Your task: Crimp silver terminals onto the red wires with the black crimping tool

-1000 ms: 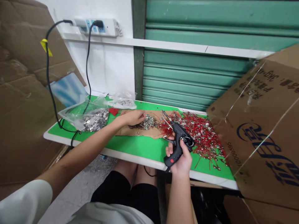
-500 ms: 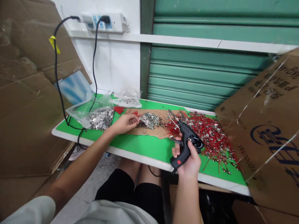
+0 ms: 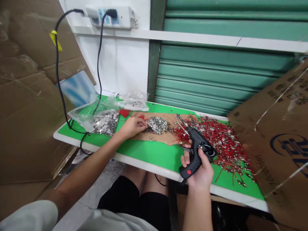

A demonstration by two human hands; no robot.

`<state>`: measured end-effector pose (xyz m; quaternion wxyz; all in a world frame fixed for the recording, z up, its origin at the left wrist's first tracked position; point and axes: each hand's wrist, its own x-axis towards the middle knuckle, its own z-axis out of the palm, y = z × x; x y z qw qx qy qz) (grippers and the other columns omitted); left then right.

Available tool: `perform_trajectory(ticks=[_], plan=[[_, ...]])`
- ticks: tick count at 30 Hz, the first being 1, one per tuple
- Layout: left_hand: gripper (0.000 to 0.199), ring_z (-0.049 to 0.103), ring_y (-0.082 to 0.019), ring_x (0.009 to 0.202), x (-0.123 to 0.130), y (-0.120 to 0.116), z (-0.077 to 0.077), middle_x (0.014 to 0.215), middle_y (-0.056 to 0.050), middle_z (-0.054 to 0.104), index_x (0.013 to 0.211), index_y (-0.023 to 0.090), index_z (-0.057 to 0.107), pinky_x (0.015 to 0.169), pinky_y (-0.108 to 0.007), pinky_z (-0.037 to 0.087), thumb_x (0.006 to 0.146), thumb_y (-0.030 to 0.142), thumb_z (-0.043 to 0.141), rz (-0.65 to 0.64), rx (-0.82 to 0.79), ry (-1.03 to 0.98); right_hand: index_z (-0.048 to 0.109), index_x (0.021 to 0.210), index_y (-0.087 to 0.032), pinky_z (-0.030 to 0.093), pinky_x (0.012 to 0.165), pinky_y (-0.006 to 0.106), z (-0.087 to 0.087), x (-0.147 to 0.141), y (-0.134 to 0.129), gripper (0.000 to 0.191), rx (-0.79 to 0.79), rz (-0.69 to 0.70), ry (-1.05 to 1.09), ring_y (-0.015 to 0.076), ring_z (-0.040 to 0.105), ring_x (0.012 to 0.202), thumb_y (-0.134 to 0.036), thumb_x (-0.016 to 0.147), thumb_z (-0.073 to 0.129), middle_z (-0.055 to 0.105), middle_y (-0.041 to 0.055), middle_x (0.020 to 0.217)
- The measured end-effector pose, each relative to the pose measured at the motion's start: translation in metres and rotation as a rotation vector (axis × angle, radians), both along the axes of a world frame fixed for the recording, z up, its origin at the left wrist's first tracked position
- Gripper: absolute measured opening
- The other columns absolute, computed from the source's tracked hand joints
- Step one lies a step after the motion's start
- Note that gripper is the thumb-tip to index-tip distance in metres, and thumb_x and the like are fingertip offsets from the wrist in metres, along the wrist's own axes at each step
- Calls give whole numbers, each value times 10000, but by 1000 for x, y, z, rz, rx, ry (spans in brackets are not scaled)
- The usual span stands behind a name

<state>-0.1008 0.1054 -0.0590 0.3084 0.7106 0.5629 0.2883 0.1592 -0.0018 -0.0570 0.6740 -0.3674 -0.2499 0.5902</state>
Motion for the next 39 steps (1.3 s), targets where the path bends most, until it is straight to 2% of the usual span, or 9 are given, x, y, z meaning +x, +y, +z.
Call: perform_trajectory(ticks=[9,14,16,18,22,26,31,35,39], plan=[[109,596,-127,624,-1,-8,-1,709,-3,700,741,189,708,567,-225,397,744,290,668,144,14,235,712,959,-176,347,383,229,4,-4,3,273,-62,27,-33,88,381,476,-353,752,686,635,57,839],[272,621,-170,798,-15,-8,1,924,-54,679,1001,196,687,663,-247,445,799,365,620,255,186,341,710,925,-182,352,384,219,6,-4,2,245,-91,20,-3,84,387,472,-344,742,697,636,50,830],[325,624,-185,834,-22,-6,2,977,-68,666,1076,206,677,675,-253,449,812,382,603,320,181,412,711,928,-176,349,380,215,6,-5,2,252,-97,8,2,83,385,469,-339,736,699,637,53,831],[295,624,-190,829,-26,-5,2,938,-59,668,1042,222,699,668,-252,442,819,385,594,333,136,453,713,933,-178,347,377,214,6,-5,3,250,-104,1,-1,84,383,468,-334,739,692,638,56,834],[194,616,-173,802,-26,-3,1,853,-34,672,911,239,725,653,-239,416,832,329,573,336,110,440,717,959,-172,347,375,219,4,-5,4,271,-117,2,-15,87,374,466,-333,744,681,628,57,822],[207,603,-162,743,-25,-2,-4,802,-36,661,827,227,731,633,-238,398,848,334,555,360,144,418,716,964,-173,352,380,217,3,-4,4,283,-114,-1,-25,86,375,474,-338,736,688,632,53,844],[227,589,-157,728,-29,-1,-8,799,-41,660,841,229,751,623,-242,388,845,354,561,378,171,364,717,984,-152,353,384,208,5,-6,3,313,-105,7,-53,79,381,485,-341,736,697,632,57,855],[190,571,-148,746,-32,-2,-10,794,-35,624,848,211,731,637,-238,392,827,291,560,394,223,294,720,988,-149,347,373,217,6,-6,3,327,-93,1,-67,82,374,477,-345,728,701,629,62,839],[175,562,-141,784,-35,-8,-7,880,-40,592,865,189,690,675,-242,408,830,291,552,348,321,237,717,972,-154,349,372,219,5,-4,3,321,-77,10,-74,83,375,478,-351,720,709,634,64,846]])
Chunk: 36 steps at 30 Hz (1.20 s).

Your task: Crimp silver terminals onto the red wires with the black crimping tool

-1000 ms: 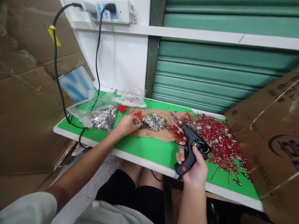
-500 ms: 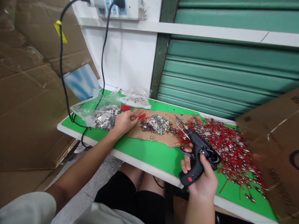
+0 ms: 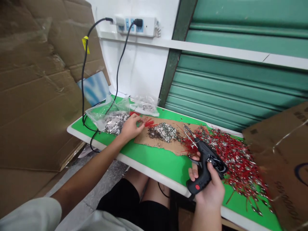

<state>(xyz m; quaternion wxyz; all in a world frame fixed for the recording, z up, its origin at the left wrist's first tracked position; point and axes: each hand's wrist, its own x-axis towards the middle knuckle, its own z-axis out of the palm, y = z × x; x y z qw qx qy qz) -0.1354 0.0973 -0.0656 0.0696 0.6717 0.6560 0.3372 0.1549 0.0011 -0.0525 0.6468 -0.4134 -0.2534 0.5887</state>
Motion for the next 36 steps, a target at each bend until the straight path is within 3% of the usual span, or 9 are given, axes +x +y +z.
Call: perform_trajectory(ticks=[4,8,11,16,23,36], plan=[[254,529,-126,696,0,-12,3,776,-32,578,770,169,642,644,-248,384,897,269,446,-146,-18,49,718,952,-147,347,367,222,0,1,0,324,16,9,-25,81,371,478,-374,721,711,629,71,852],[357,548,-135,714,-1,-21,-4,734,-44,610,757,163,667,655,-249,394,942,345,423,-233,16,60,720,951,-143,351,375,225,2,-1,1,327,-11,19,-54,78,379,478,-376,723,719,633,79,861],[275,584,-140,768,-3,-22,-13,801,-51,659,863,178,720,706,-251,433,908,362,521,-240,44,6,722,951,-157,349,372,230,3,-3,2,297,-30,41,-68,86,379,479,-367,742,704,645,92,875],[170,615,-156,889,-5,-21,-18,889,-31,687,944,232,735,811,-270,472,847,253,597,-301,-5,-43,727,961,-165,349,372,213,5,-6,3,271,-109,49,-52,80,355,479,-331,751,680,639,73,848],[169,605,-162,837,-4,-22,-13,841,-46,671,902,204,730,736,-270,479,842,252,580,-313,-48,-55,717,986,-160,362,370,218,4,-3,1,299,-111,52,-59,84,353,487,-345,754,684,605,75,860],[151,603,-150,830,-5,-20,-15,840,-46,679,864,187,716,759,-251,473,831,249,583,-324,-84,-74,713,964,-178,345,337,231,3,-6,7,290,-106,79,-184,90,360,454,-357,735,706,639,95,841]])
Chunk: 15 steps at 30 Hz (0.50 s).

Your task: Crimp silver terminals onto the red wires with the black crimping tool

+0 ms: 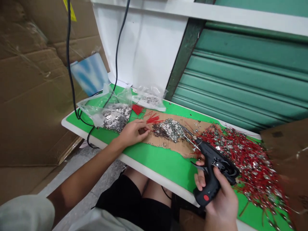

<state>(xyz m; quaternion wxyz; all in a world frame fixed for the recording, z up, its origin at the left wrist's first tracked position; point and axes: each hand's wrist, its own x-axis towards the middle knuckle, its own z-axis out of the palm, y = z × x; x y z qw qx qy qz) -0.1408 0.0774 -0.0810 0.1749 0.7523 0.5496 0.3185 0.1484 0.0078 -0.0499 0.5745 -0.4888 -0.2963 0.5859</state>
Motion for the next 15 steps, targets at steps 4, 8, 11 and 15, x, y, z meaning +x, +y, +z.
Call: perform_trajectory(ticks=[4,8,11,15], plan=[[165,607,-155,849,0,0,0,881,-51,683,884,194,719,775,-262,478,838,255,574,0,8,-34,713,950,-189,348,336,214,1,-1,2,286,-22,7,-2,78,369,435,-351,714,720,659,83,823],[169,592,-138,782,0,-1,1,822,-42,665,880,188,721,736,-251,469,837,250,570,1,23,-76,720,923,-180,333,321,212,5,-12,10,303,-73,80,-34,73,385,412,-320,659,771,681,89,834],[157,583,-128,750,0,-1,2,799,-39,657,870,186,725,706,-239,457,816,239,588,23,11,-88,718,828,-155,323,312,219,5,-22,16,299,-125,160,-61,91,398,395,-352,621,804,628,60,661],[130,583,-124,741,1,-2,3,774,-31,655,828,188,720,678,-230,447,793,230,602,64,3,-87,726,839,-133,331,329,219,-4,-27,22,323,-170,248,-124,106,411,396,-395,662,791,536,17,521]])
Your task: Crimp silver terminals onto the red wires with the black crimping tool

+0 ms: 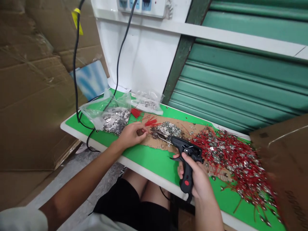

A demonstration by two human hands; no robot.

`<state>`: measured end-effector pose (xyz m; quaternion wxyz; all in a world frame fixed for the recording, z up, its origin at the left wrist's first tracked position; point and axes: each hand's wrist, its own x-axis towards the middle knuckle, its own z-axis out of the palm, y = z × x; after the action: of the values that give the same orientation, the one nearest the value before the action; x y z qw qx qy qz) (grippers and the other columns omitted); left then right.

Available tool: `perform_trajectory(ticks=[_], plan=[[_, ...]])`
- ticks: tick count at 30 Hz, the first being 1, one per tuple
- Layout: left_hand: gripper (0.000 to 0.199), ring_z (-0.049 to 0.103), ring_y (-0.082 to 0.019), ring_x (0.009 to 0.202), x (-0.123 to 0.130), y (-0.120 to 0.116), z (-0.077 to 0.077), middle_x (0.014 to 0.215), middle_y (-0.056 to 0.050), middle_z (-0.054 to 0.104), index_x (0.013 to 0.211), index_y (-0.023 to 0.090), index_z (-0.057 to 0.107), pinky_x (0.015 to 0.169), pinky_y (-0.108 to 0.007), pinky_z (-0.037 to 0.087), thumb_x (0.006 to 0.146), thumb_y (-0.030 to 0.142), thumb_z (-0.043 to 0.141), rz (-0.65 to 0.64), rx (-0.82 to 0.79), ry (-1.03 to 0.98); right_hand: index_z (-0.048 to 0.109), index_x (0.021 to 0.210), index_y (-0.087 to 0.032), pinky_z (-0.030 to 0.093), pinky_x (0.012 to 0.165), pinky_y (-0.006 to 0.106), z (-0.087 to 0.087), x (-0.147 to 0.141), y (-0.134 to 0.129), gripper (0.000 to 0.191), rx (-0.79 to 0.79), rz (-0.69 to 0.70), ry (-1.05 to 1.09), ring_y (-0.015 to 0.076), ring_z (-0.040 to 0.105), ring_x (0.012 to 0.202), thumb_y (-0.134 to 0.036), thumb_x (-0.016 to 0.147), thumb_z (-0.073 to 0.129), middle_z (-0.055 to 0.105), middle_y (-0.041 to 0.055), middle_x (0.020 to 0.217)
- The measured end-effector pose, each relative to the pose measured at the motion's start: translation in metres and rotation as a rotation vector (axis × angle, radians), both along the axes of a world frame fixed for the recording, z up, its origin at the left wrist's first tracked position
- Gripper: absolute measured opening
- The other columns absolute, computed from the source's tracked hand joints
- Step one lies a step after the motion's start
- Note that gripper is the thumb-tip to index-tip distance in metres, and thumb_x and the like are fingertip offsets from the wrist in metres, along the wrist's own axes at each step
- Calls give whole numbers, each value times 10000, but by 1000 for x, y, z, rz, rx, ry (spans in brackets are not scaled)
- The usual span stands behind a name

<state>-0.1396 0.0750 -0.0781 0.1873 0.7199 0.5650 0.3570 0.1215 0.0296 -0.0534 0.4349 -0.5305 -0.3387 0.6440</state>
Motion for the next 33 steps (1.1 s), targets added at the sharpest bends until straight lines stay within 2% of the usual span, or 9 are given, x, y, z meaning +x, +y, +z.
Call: perform_trajectory(ticks=[3,11,19,33], plan=[[97,586,-125,749,1,0,0,770,-28,656,785,191,705,679,-229,446,774,224,613,4,2,6,726,802,-104,319,334,211,-5,2,0,353,-29,42,-14,101,405,376,-437,692,768,470,4,443],[75,571,-109,703,0,2,-6,757,-9,647,748,188,676,655,-216,413,756,239,621,-7,10,25,725,851,-142,343,351,208,-3,5,-5,312,-49,44,-13,110,424,410,-398,684,784,495,-4,473],[54,563,-109,703,-2,2,-6,751,-9,641,738,177,658,644,-209,404,742,217,623,-14,9,42,728,812,-122,308,342,211,-6,3,-4,351,-54,76,-39,104,406,377,-451,696,761,483,4,439],[34,564,-110,706,-3,4,-9,715,8,637,697,182,637,645,-219,382,720,188,613,-15,40,15,728,747,-117,303,348,197,1,-2,-3,382,-89,46,-69,96,419,381,-452,592,828,479,16,432]])
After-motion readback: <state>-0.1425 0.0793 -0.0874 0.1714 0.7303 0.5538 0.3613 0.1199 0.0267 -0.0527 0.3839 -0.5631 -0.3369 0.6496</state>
